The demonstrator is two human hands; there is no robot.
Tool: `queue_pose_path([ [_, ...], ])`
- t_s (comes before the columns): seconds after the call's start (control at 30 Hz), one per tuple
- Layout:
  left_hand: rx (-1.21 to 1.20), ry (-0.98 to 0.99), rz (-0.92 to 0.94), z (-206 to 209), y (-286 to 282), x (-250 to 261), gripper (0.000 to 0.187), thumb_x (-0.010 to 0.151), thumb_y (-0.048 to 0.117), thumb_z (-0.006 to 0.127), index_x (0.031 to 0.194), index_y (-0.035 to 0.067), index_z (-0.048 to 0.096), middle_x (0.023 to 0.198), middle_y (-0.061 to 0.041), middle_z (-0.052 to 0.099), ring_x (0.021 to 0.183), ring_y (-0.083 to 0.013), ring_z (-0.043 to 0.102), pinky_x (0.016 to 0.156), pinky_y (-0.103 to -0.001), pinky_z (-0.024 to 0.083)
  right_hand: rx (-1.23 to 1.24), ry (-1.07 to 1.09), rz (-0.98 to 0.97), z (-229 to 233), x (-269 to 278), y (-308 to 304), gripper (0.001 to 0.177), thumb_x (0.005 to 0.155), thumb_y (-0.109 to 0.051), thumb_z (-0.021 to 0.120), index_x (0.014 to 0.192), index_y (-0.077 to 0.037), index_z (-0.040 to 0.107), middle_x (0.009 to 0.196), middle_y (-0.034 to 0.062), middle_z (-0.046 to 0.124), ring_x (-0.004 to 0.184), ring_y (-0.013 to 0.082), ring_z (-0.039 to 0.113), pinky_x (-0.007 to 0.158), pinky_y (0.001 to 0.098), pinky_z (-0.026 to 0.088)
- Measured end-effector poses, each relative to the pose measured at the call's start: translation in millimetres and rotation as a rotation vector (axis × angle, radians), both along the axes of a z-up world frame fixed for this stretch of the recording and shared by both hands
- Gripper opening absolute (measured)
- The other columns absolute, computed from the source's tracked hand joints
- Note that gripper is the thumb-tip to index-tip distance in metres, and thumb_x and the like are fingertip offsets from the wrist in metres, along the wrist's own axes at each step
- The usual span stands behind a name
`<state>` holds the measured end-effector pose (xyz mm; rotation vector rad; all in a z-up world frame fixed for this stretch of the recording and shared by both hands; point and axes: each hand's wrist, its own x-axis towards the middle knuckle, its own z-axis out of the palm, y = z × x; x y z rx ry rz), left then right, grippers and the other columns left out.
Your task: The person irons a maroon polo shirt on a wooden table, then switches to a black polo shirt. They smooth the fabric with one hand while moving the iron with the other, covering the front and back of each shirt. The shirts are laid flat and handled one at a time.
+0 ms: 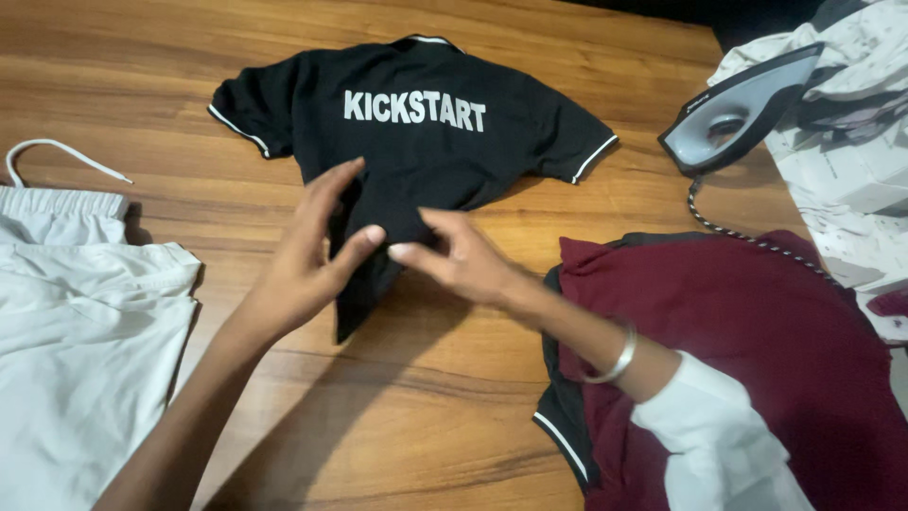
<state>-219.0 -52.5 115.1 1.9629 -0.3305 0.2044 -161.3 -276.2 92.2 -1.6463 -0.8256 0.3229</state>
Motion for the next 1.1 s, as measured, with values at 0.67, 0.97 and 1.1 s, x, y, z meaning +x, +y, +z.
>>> queue_pose_path([
  [0.67, 0.273, -0.467, 0.000, 79.3, -90.9, -14.1, 0.056, 0.074, 0.006, 0.079, 0.129, 0.007, 0.068, 0.117, -0.013, 0.065, 0.108, -0.0331, 0.066, 0.088, -0.043, 0.057, -0.126, -0.581, -0.014, 112.2, -51.5, -85.6, 0.027, 0.102, -0.013, 0.076, 0.122, 0.001, 0.066, 0.110, 0.0139, 0.072, 0.103, 0.0214, 0.073, 0.091, 0.0305, 0.057],
  [0.97, 0.373, -0.472, 0.046, 94.0, -79.2, -10.9, 0.042, 0.074, -0.004, 0.073, 0.114, 0.011, 0.074, 0.104, -0.008, 0.073, 0.093, -0.0309, 0.072, 0.079, -0.039, 0.057, 0.006, -1.203, -0.300, 34.9, -48.4, -52.6, 0.079, 0.087, -0.018, 0.095, 0.140, -0.009, 0.038, 0.139, 0.0139, 0.043, 0.132, 0.0450, 0.054, 0.118, 0.0547, 0.050],
  [1.1, 0.119, -0.522, 0.065, 98.2, -49.6, -11.4, 0.024, 0.092, -0.005, 0.069, 0.114, 0.003, 0.070, 0.105, -0.009, 0.072, 0.100, -0.0230, 0.071, 0.088, -0.032, 0.055, -0.170, -1.107, -0.516, 18.4, -37.4, -62.2, 0.091, 0.076, -0.027, 0.096, 0.141, -0.003, 0.037, 0.138, 0.0186, 0.045, 0.120, 0.0437, 0.053, 0.108, 0.0569, 0.044],
])
